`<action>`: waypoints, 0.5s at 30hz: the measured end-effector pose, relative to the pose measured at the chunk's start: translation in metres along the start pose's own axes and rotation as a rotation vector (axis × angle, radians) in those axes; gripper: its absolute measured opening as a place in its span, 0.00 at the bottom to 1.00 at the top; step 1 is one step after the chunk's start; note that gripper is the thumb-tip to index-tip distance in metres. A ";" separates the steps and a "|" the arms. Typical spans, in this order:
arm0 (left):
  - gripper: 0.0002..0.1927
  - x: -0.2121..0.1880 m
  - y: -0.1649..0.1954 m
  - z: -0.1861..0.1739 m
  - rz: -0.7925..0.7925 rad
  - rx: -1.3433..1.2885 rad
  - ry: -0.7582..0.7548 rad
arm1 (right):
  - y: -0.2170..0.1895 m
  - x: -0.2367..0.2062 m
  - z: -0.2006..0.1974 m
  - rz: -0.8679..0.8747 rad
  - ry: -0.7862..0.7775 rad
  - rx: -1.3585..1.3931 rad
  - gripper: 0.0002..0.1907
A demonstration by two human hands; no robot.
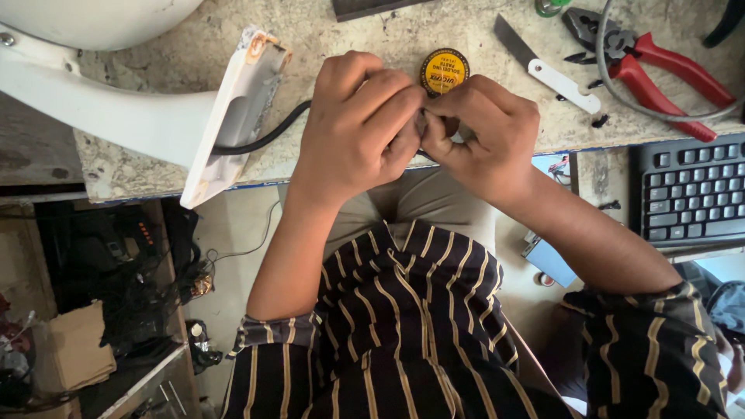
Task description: The person sits at a workbench repairing a black cable with an inline connector. They scrape and strip the wire insulation with a small blade, twist the exposed wire strands by hand, work on the connector end, briefly reach to a shelf for supplies, and handle a coiled white cable near the end.
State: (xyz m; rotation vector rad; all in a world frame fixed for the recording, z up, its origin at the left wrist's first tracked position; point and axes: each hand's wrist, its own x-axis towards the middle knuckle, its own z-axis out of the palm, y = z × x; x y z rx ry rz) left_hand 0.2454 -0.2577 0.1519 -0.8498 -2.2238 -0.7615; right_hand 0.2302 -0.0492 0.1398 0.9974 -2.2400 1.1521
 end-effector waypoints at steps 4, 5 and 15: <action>0.16 -0.004 0.001 -0.004 -0.005 -0.009 -0.010 | -0.005 -0.001 0.003 -0.015 0.006 -0.003 0.10; 0.16 -0.005 0.000 -0.005 -0.001 -0.006 -0.007 | -0.006 -0.001 0.003 -0.017 0.003 -0.004 0.10; 0.16 -0.004 0.003 -0.005 -0.017 0.015 -0.025 | -0.009 -0.002 -0.001 -0.011 -0.035 -0.032 0.10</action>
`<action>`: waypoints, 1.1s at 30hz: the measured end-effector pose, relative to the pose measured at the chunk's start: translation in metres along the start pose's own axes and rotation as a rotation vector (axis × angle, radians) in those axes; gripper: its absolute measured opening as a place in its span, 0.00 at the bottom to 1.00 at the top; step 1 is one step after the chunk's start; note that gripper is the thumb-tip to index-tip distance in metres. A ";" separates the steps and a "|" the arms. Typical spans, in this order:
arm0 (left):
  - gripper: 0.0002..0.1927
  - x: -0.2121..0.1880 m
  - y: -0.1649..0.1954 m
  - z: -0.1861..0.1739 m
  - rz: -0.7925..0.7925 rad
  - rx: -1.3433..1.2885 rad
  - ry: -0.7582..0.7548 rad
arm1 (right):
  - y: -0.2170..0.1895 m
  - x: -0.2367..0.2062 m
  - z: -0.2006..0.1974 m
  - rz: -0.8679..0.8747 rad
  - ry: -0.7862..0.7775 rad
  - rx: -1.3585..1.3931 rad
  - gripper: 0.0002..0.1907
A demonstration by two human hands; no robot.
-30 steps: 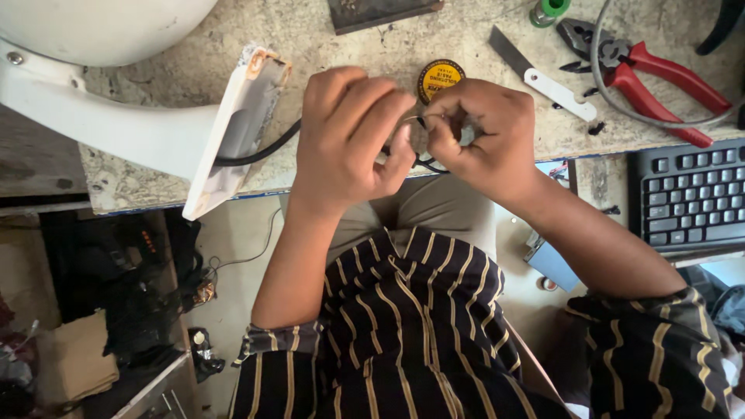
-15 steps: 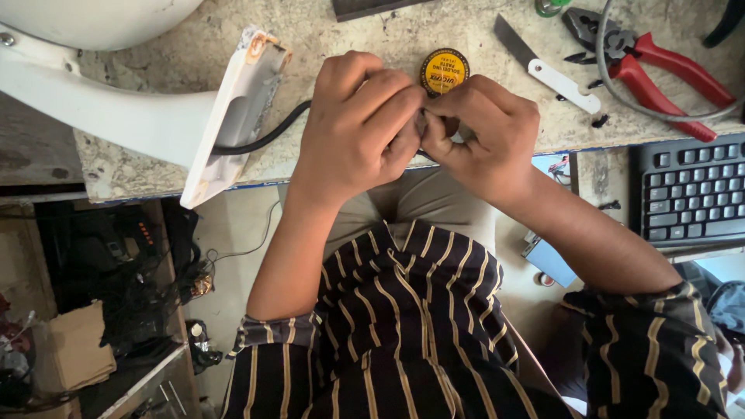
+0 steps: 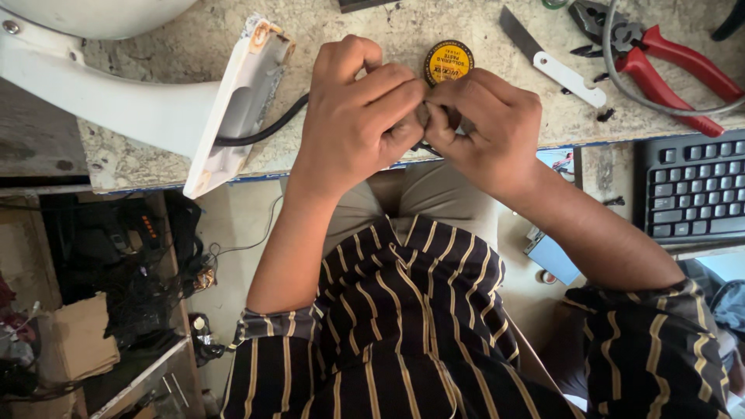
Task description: The person sits at a workbench repairing a black cable with an inline connector. They scrape and strip the wire insulation with a small blade, twist the exposed wire strands by hand, work on the connector end, briefly reach to a shelf for supplies, and handle a coiled white cable near the end.
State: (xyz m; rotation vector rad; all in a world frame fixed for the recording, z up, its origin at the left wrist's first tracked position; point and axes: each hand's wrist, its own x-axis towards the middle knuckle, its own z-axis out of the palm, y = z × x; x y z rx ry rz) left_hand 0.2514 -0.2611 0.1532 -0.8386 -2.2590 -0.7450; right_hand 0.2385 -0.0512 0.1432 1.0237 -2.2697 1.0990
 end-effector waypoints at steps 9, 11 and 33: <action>0.15 -0.002 -0.002 0.002 -0.008 -0.012 -0.004 | 0.000 -0.002 0.000 -0.026 -0.016 -0.002 0.11; 0.16 -0.002 -0.003 0.001 -0.016 -0.026 -0.004 | 0.001 0.000 0.001 -0.032 -0.014 -0.017 0.11; 0.13 0.013 0.000 -0.001 -0.024 -0.057 0.009 | 0.002 0.009 -0.006 -0.007 -0.013 -0.027 0.11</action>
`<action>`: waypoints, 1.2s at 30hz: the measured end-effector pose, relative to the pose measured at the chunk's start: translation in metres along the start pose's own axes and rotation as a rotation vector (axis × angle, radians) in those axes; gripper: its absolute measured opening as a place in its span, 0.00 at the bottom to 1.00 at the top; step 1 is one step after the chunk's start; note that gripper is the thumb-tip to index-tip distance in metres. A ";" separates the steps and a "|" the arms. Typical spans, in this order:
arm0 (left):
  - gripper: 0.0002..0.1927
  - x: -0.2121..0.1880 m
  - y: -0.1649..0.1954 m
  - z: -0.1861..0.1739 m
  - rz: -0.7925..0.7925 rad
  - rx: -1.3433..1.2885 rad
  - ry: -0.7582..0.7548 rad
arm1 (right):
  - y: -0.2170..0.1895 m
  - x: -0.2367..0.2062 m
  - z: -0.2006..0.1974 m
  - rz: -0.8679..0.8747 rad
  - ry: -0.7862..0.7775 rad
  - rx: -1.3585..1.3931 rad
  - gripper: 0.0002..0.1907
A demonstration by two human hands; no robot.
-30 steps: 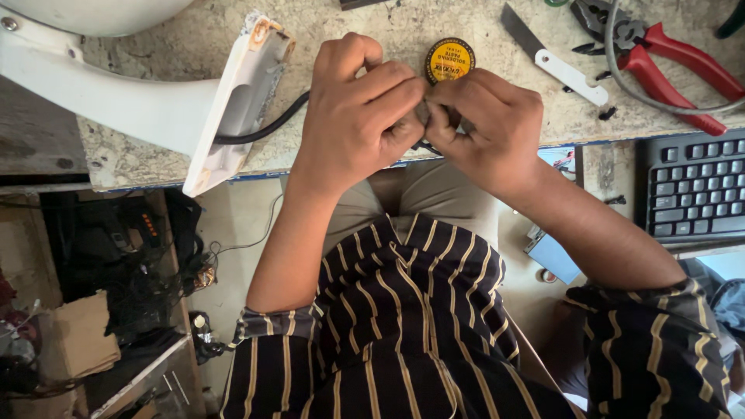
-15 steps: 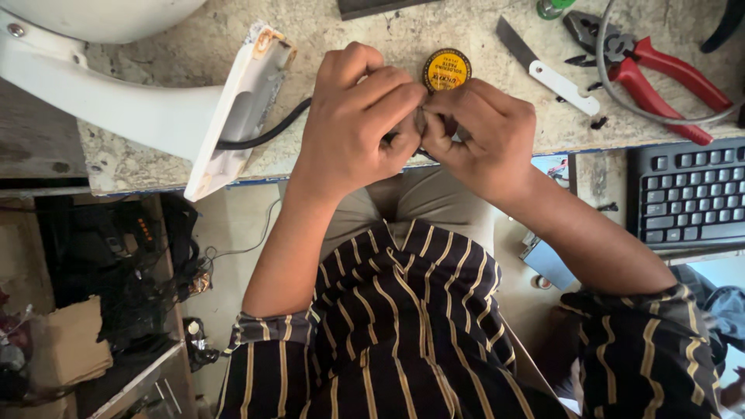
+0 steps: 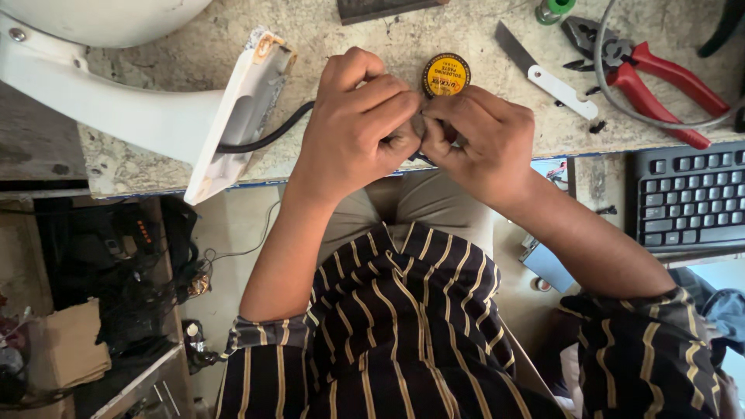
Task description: The person sits at a workbench repairing a black cable with an inline connector. They scrape and strip the wire insulation with a small blade, twist the exposed wire strands by hand, work on the connector end, briefly reach to a shelf for supplies, and handle a coiled white cable near the end.
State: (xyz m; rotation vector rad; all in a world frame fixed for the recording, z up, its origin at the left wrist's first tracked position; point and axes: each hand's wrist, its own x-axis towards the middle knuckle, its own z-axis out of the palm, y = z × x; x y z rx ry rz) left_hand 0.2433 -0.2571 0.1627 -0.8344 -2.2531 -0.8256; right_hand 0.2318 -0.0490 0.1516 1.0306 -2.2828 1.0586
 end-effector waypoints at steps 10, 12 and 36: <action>0.13 -0.002 0.001 0.003 -0.053 0.077 0.001 | -0.001 -0.004 -0.001 0.129 -0.002 0.047 0.08; 0.16 -0.003 0.002 0.001 -0.029 0.018 0.007 | -0.002 -0.004 -0.002 0.126 -0.004 0.065 0.09; 0.14 -0.009 0.013 0.013 0.186 0.267 -0.019 | 0.005 -0.006 -0.006 0.143 -0.049 0.132 0.06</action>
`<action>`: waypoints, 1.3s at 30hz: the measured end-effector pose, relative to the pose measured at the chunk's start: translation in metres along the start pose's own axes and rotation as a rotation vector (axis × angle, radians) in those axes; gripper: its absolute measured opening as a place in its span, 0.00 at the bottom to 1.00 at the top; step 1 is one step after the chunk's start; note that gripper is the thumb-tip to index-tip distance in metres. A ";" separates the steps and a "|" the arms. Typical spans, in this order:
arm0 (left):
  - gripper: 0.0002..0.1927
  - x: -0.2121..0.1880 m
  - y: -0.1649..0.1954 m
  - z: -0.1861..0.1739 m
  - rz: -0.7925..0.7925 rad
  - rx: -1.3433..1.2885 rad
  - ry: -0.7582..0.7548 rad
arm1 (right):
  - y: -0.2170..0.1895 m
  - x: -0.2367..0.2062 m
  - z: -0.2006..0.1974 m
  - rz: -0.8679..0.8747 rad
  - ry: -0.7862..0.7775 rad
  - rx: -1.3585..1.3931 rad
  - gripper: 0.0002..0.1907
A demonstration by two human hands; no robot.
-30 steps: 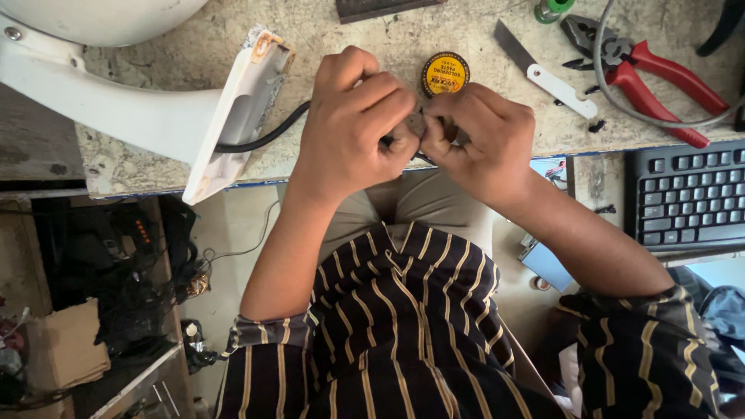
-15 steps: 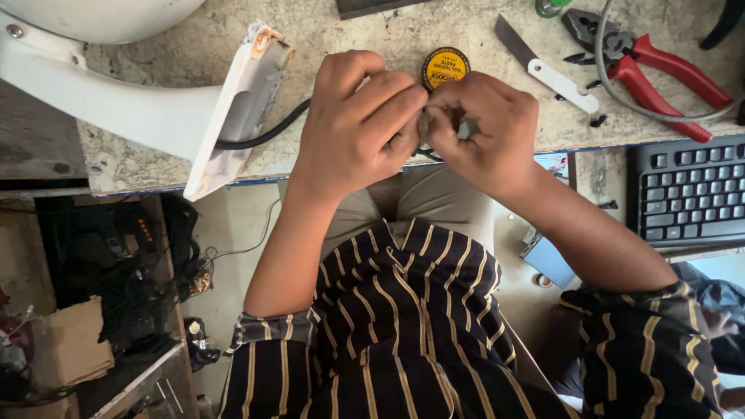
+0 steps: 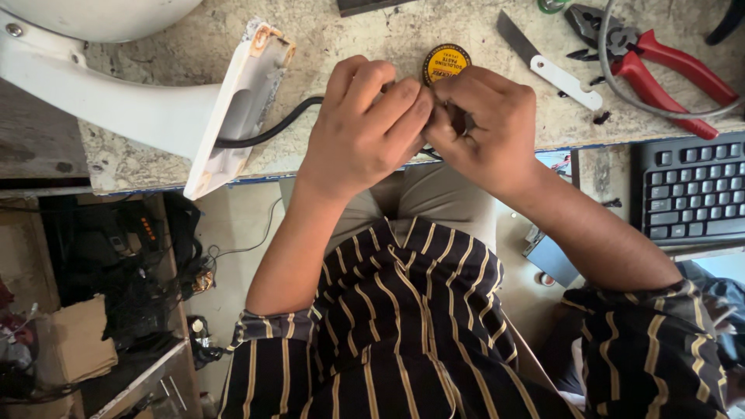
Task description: The person sits at a workbench repairing a black cable with an inline connector. They scrape and strip the wire insulation with a small blade, twist the exposed wire strands by hand, work on the connector end, briefly reach to a shelf for supplies, and handle a coiled white cable near the end.
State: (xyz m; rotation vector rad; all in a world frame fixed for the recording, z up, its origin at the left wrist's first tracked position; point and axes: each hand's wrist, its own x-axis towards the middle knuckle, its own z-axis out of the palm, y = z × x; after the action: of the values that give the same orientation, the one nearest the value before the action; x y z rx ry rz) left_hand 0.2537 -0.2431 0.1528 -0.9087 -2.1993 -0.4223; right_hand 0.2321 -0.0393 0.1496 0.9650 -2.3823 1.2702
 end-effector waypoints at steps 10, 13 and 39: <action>0.15 -0.003 0.002 0.004 -0.020 -0.001 0.030 | 0.004 -0.005 0.003 -0.009 0.049 0.010 0.05; 0.16 -0.001 0.005 0.006 -0.061 0.014 0.057 | 0.005 -0.008 0.002 0.018 0.071 -0.010 0.07; 0.22 -0.005 0.003 0.008 -0.099 -0.156 0.051 | 0.015 -0.010 -0.004 0.042 -0.056 0.210 0.02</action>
State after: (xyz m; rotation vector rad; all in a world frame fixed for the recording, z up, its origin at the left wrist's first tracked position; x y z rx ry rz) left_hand 0.2549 -0.2390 0.1434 -0.8630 -2.1936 -0.6646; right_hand 0.2292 -0.0258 0.1370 1.0260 -2.3569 1.5528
